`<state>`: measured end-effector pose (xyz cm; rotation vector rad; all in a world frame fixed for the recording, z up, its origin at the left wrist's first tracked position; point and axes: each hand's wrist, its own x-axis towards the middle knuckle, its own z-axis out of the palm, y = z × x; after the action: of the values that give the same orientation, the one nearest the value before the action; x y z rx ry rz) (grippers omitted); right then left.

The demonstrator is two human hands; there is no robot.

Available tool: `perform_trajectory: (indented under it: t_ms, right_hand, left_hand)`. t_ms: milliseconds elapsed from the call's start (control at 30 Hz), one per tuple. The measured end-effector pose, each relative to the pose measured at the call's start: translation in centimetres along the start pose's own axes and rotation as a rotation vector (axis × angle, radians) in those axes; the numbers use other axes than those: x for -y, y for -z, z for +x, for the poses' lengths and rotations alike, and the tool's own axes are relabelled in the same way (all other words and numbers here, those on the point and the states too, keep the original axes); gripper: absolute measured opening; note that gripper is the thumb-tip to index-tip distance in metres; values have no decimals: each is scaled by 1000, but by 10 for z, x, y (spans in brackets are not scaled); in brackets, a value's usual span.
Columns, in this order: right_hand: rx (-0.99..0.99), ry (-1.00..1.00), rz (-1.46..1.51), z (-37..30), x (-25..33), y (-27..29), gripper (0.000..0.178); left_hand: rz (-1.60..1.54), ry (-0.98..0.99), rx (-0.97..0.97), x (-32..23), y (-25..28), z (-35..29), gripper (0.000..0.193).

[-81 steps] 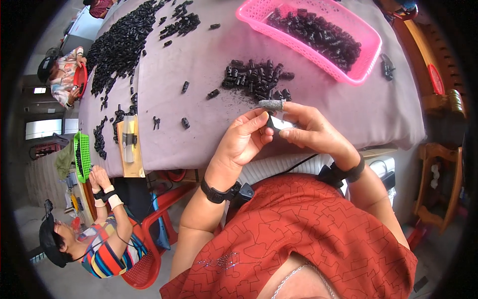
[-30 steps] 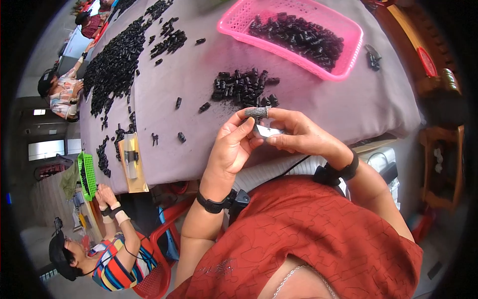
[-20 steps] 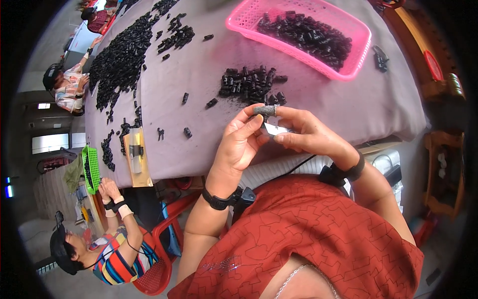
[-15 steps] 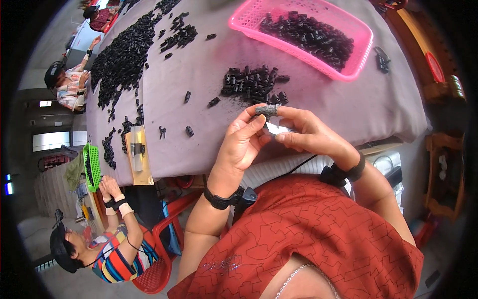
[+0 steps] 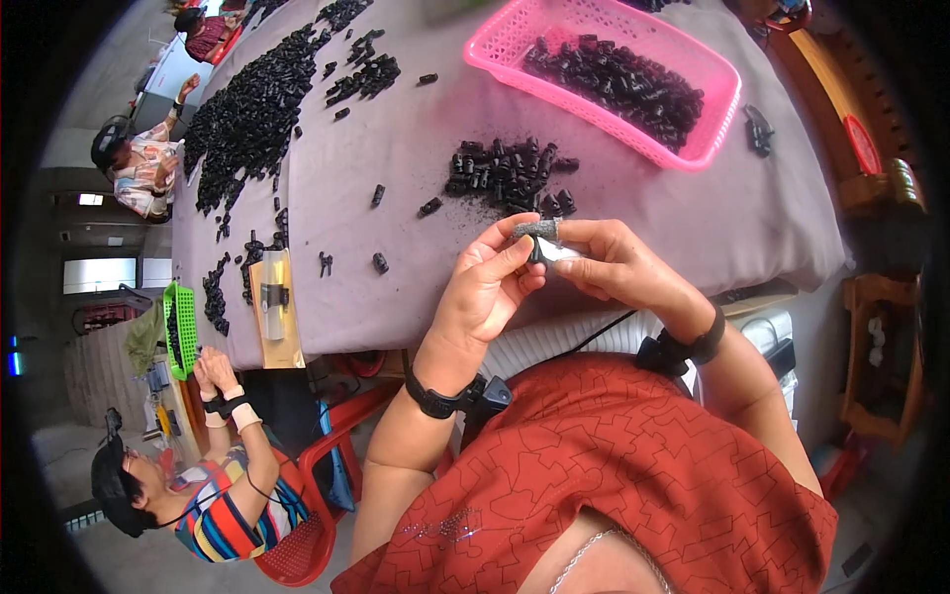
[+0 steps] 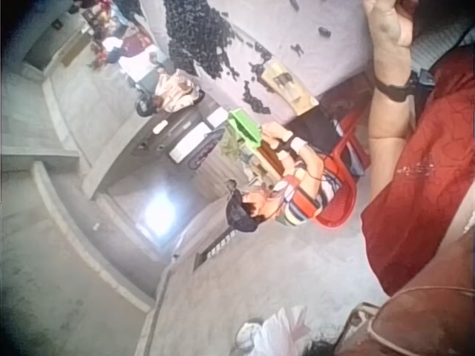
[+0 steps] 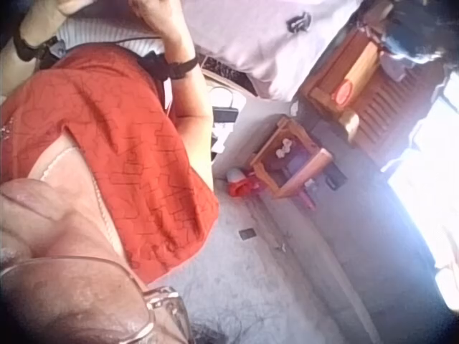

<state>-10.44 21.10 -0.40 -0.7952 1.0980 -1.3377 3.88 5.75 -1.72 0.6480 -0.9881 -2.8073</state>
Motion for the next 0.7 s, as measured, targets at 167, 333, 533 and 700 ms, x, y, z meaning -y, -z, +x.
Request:
perform_trajectory:
  t_ms: [167,333,533,700]
  right_hand:
    - [-11,33,-47,-1,7,-5,46]
    - [-16,49,-98,0,6,-9,52]
    - [-78,-58,-28,0,7,-6,42]
    - [-246,-20,-294,0,13,-6,41]
  left_hand:
    - [-16,-17,-8,1,2,2,31]
    - [-43,-29,-13,1,4,2,30]
    - [-106,22,47,6,5,3,30]
    - [-20,-72,-43,-2,1,5,31]
